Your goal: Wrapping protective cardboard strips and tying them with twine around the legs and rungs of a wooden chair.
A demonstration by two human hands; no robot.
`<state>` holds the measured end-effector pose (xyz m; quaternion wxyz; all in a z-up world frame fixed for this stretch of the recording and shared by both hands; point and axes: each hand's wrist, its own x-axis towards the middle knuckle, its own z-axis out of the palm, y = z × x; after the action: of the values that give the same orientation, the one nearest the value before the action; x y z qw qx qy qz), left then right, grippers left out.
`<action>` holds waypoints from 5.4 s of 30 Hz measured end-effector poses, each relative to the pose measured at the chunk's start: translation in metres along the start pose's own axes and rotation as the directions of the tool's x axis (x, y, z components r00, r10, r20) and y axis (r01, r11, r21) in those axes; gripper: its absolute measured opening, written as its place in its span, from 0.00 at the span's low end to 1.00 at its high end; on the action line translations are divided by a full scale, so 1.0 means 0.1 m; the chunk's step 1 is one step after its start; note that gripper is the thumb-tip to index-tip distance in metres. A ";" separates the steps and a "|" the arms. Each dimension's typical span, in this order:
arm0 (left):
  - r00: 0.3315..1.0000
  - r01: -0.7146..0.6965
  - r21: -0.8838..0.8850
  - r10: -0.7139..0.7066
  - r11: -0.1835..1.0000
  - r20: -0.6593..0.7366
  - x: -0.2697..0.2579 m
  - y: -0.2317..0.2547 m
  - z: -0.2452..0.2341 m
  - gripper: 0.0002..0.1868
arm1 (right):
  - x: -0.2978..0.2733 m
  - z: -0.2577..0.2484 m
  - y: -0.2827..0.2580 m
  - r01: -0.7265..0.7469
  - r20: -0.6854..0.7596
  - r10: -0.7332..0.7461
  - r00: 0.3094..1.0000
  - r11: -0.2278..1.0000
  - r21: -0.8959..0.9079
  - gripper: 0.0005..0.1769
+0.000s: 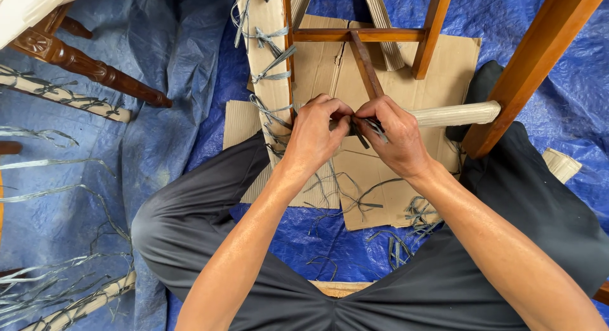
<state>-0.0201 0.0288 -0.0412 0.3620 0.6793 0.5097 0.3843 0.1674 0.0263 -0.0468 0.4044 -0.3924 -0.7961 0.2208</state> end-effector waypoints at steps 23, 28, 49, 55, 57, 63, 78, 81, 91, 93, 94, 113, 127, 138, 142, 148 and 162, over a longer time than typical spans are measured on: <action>0.989 0.052 0.092 -0.038 0.994 -0.146 -0.06 0.09 0.07 0.04 | -0.55 0.15 -0.07 -0.050 -0.117 0.035 0.993 0.991 -0.128 0.11; 0.976 -0.112 0.051 0.120 0.992 -0.183 -0.27 0.18 0.01 0.11 | -1.06 0.47 0.18 -0.284 -0.046 0.285 0.957 0.959 0.019 0.11; 0.981 0.019 0.075 -0.004 0.997 -0.193 -0.79 0.38 -0.27 0.15 | -1.83 1.81 0.95 -0.649 0.051 0.667 0.743 0.737 -0.188 0.06; 0.989 -0.061 0.106 0.074 0.992 -0.131 -0.64 0.39 -0.28 0.21 | -1.08 1.69 0.54 -0.580 0.017 0.854 0.519 0.338 0.741 0.06; 0.995 0.046 0.083 -0.039 0.995 -0.090 -0.58 0.36 -0.26 0.20 | -0.93 1.56 0.41 -0.398 0.130 0.799 0.587 0.145 0.906 0.08; 0.961 0.260 0.304 -0.277 0.916 0.013 -0.37 0.46 -0.21 0.33 | -0.52 1.18 -0.03 -0.281 0.285 0.743 0.605 -0.135 0.950 0.09; 0.909 0.417 -0.178 -0.405 0.891 0.101 -0.08 0.21 -0.02 0.29 | -0.69 1.31 0.05 -0.424 0.236 0.767 0.597 0.051 0.904 0.05; 0.973 0.216 -0.225 -0.230 0.950 -0.035 -0.17 0.10 0.01 0.23 | -0.76 1.31 -0.13 -0.506 0.252 0.787 0.563 0.087 0.858 0.06; 0.973 -0.130 0.125 0.151 0.984 -0.172 -0.20 -0.09 0.02 0.11 | -0.73 1.24 -0.10 -0.510 0.222 0.774 0.594 0.148 0.848 0.08; 0.983 0.028 -0.031 -0.033 0.999 -0.183 -0.18 0.10 -0.06 0.08 | -0.75 1.24 -0.13 -0.523 0.211 0.781 0.588 0.168 0.835 0.09; 0.983 0.030 -0.031 -0.035 0.999 -0.182 -0.19 0.13 -0.07 0.08 | -0.76 1.25 -0.16 -0.525 0.213 0.782 0.586 0.166 0.835 0.09; 0.900 -0.348 0.323 0.410 0.880 -0.148 -0.59 0.15 -0.31 0.13 | 0.16 0.40 -0.45 -0.502 0.017 0.614 0.789 0.628 0.594 0.11; 0.988 -0.134 0.476 0.156 0.869 -0.006 -0.25 0.16 -0.11 0.05 | -0.37 0.94 -0.38 0.012 -0.619 0.308 0.723 0.890 0.456 0.11; 0.997 -0.065 0.376 0.072 0.924 -0.004 -0.22 0.17 -0.13 0.09 | -0.64 1.61 0.21 -0.455 0.076 0.697 0.713 0.378 0.807 0.08; 0.999 -0.043 0.329 0.040 0.943 0.013 -0.31 0.19 -0.16 0.10 | -0.72 1.53 0.00 -0.458 0.038 0.704 0.710 0.419 0.784 0.08; 0.956 -0.201 0.346 0.261 0.916 -0.135 -0.81 0.27 -0.14 0.14 | -0.93 1.35 -0.44 -0.534 -0.082 0.646 0.759 0.690 0.488 0.10; 0.932 0.244 -0.240 -0.295 0.940 -0.209 -1.05 0.17 0.03 0.11 | -0.76 0.53 -0.84 -0.387 0.023 0.388 0.921 0.912 0.132 0.05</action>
<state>-0.0301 -0.0775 -0.0430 0.4163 0.5088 0.5952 0.4621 0.1147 -0.0864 -0.0569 0.3794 -0.5147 -0.6852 0.3487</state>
